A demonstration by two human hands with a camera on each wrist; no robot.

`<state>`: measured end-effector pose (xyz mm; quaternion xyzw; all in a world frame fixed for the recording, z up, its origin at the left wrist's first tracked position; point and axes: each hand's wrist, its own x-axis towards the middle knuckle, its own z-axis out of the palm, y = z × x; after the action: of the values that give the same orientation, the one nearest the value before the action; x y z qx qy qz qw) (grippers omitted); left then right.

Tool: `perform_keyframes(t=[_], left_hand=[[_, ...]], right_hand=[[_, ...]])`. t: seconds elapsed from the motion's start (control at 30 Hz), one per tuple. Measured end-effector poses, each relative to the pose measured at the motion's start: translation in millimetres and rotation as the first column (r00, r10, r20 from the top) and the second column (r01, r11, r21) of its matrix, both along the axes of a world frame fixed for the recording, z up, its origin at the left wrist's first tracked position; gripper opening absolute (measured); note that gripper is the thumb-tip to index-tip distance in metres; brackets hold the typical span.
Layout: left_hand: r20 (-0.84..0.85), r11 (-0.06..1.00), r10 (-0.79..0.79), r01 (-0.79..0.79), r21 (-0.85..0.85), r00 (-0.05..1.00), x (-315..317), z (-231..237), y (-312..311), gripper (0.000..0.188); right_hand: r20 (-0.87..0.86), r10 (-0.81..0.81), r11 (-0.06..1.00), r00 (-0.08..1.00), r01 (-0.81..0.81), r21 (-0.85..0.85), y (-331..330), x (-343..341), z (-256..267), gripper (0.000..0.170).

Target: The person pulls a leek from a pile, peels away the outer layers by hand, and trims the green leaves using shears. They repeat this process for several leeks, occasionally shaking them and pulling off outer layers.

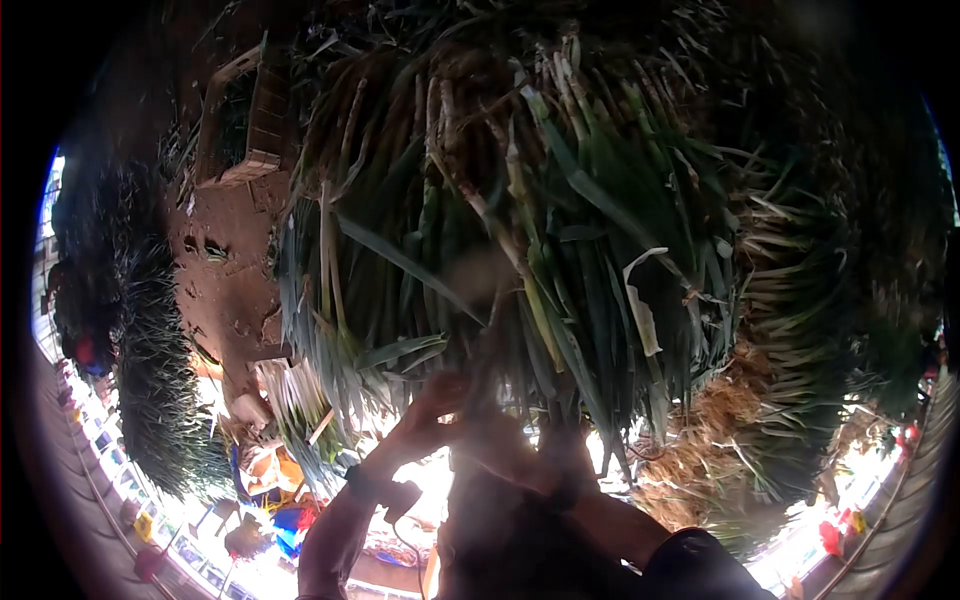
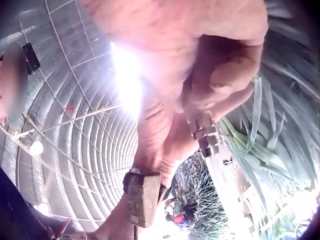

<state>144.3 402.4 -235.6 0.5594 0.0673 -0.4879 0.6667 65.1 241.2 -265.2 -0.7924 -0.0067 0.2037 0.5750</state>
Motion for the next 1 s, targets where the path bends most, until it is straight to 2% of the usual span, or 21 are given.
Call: perform_keyframes(t=[0.1,0.17,0.2,0.27,0.3,0.33,0.37,0.4,0.43,0.47,0.5,0.53,0.57,0.63,0.67,0.73,0.77,0.83,0.9,0.97,1.0], left_hand=[[0.086,0.999,0.047,-0.049,0.018,0.995,-8,6,-10,0.082],[-0.001,0.978,0.153,-0.152,0.145,0.988,-15,10,-15,0.085],[0.106,0.949,0.183,-0.204,0.239,0.977,-34,-4,-14,0.082],[-0.002,0.891,0.248,-0.228,0.392,0.969,-42,7,-19,0.063],[-0.043,0.849,0.260,-0.207,0.486,0.965,-63,-1,-13,0.057],[0.089,0.860,0.199,-0.218,0.462,0.976,-98,-18,-9,0.053],[0.222,0.867,0.137,-0.226,0.443,0.965,-121,-32,-6,0.049],[0.045,0.833,0.184,-0.180,0.523,0.982,-100,8,-30,0.040],[-0.188,0.791,0.458,-0.303,0.531,0.869,-91,26,-49,0.028],[-0.046,0.836,0.197,-0.143,0.529,0.979,-102,21,-49,0.028],[0.094,0.834,-0.089,0.022,0.552,0.992,-112,17,-49,0.028],[-0.193,0.870,0.284,-0.167,0.464,0.939,-102,41,-65,0.032],[-0.186,0.862,0.298,-0.180,0.474,0.936,-110,41,-68,0.032],[0.254,0.848,0.010,-0.143,0.511,0.967,-134,31,-73,0.036],[0.106,0.777,0.046,-0.102,0.621,0.993,-143,24,-79,0.038],[0.186,0.788,0.059,-0.160,0.594,0.981,-143,22,-87,0.040],[0.262,0.799,0.061,-0.204,0.566,0.963,-142,22,-90,0.043],[0.399,0.819,0.066,-0.278,0.502,0.915,-138,24,-96,0.047],[0.462,0.824,0.071,-0.313,0.473,0.884,-127,32,-101,0.049],[0.483,0.786,-0.005,-0.295,0.543,0.875,-101,52,-109,0.054],[0.492,0.767,-0.044,-0.287,0.575,0.869,-85,64,-114,0.056]], right_hand=[[0.104,0.055,0.992,0.993,-0.066,0.105,-31,16,16,0.031],[-0.232,0.242,0.915,0.942,-0.142,0.379,-51,23,21,0.028],[-0.542,0.345,0.938,0.766,-0.300,0.173,-60,23,-1,0.034],[-0.179,0.061,0.980,0.982,-0.093,-0.178,-85,45,-11,0.044],[0.082,0.036,0.906,0.996,0.002,-0.422,-90,63,-16,0.044],[0.337,0.078,0.782,0.938,0.151,-0.604,-93,83,-22,0.046],[0.342,0.080,0.786,0.936,0.152,-0.600,-95,97,-32,0.046],[0.301,0.161,0.638,0.940,0.134,-0.759,-96,107,-43,0.045],[0.241,0.233,0.459,0.942,0.113,-0.882,-95,114,-54,0.044],[0.240,0.235,0.465,0.942,0.108,-0.879,-97,118,-66,0.044],[0.158,0.229,0.469,0.961,0.033,-0.882,-101,121,-78,0.044],[0.078,0.227,0.476,0.971,-0.041,-0.878,-102,125,-84,0.044],[0.084,0.238,0.486,0.968,-0.044,-0.873,-101,128,-90,0.044],[0.061,0.145,0.629,0.988,-0.044,-0.776,-106,130,-92,0.047],[0.065,0.154,0.629,0.986,-0.047,-0.776,-112,129,-90,0.047],[0.075,0.073,0.862,0.995,-0.025,-0.507,-128,126,-80,0.050],[0.079,0.085,0.863,0.993,-0.034,-0.505,-141,125,-74,0.050],[0.262,0.151,0.921,0.953,-0.039,-0.388,-174,122,-49,0.051],[0.091,0.052,0.968,0.995,-0.028,-0.248,-208,140,8,0.053],[0.160,0.056,0.970,0.986,-0.015,-0.245,-253,156,40,0.058],[0.064,0.014,0.984,0.998,-0.002,-0.176,-277,167,66,0.054]])
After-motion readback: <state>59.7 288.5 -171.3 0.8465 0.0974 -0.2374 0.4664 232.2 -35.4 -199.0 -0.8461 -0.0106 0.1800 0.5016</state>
